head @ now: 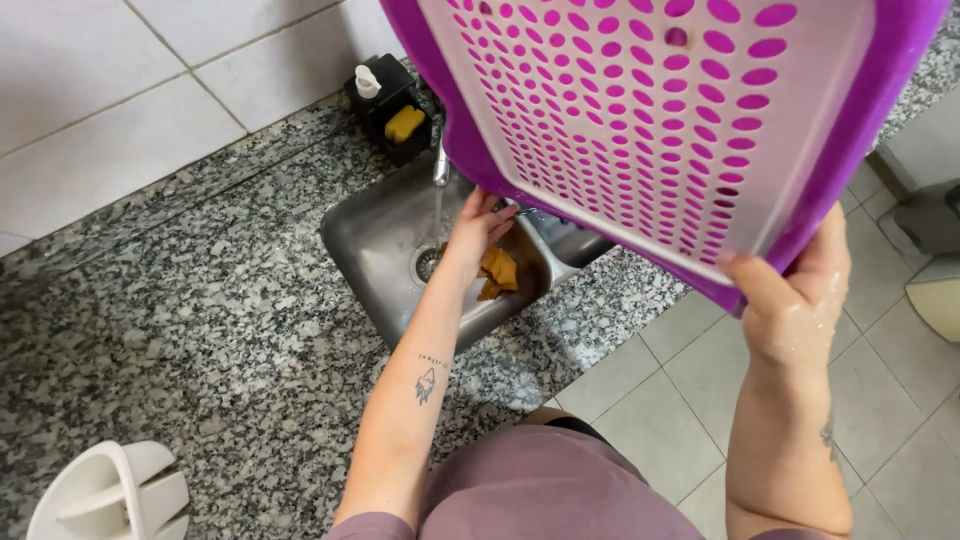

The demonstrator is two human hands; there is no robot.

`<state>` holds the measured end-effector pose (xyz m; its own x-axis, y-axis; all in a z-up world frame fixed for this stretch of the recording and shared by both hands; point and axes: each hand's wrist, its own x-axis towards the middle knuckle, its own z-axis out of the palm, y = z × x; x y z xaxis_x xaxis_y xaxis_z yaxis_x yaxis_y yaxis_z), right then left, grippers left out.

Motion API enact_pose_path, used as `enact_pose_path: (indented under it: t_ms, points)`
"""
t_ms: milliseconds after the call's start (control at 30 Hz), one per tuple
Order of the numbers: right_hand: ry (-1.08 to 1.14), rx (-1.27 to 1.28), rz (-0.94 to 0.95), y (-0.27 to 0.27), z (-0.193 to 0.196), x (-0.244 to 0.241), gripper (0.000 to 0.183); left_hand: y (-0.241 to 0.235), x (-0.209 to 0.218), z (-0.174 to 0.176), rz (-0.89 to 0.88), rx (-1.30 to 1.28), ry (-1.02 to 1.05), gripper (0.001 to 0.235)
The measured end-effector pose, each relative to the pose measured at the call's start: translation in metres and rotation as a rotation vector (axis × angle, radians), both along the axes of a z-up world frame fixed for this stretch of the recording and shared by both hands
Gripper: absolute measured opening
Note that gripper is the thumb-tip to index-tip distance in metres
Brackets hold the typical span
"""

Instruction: Cleaning a plastic dish rack and a utensil holder using a sponge and water at a kitchen sink

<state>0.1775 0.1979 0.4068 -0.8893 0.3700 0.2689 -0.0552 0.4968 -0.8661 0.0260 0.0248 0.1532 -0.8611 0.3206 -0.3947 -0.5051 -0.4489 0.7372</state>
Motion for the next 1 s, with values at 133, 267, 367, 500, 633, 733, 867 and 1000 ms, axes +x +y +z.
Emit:
enact_pose_path:
  t_ms: [133, 267, 367, 500, 633, 733, 867, 1000]
  points:
    - [0.054, -0.008, -0.075, 0.021, 0.005, 0.002, 0.025, -0.024, 0.01, 0.016, 0.049, -0.071, 0.087, 0.062]
    - [0.203, 0.108, 0.185, 0.044, -0.001, -0.007, 0.019, -0.071, 0.032, 0.086, 0.108, -0.445, 0.213, 0.063]
    - [0.266, 0.222, 0.399, 0.037, 0.015, -0.009, 0.027, -0.11, 0.046, 0.107, 0.247, -0.466, 0.173, 0.072]
    - [0.337, 0.389, 0.634, 0.022, 0.041, -0.015, 0.036, -0.146, 0.052, 0.081, 0.443, 0.117, 0.436, 0.049]
    - [0.524, 0.479, 0.669, 0.016, 0.05, -0.039, 0.03, -0.141, 0.066, 0.094, 0.475, 0.242, 0.647, 0.025]
    - [0.879, 0.576, 0.608, 0.016, 0.045, -0.075, 0.024, -0.139, 0.062, 0.109, 0.601, 0.337, 0.614, 0.044]
    - [0.959, 0.074, 0.426, 0.018, 0.008, -0.139, 0.062, -0.14, 0.058, 0.132, 0.908, 0.469, 0.484, 0.078]
    - [0.759, -0.314, 0.112, 0.014, -0.075, -0.212, 0.025, -0.142, 0.056, 0.146, 0.992, 0.392, 0.391, 0.084]
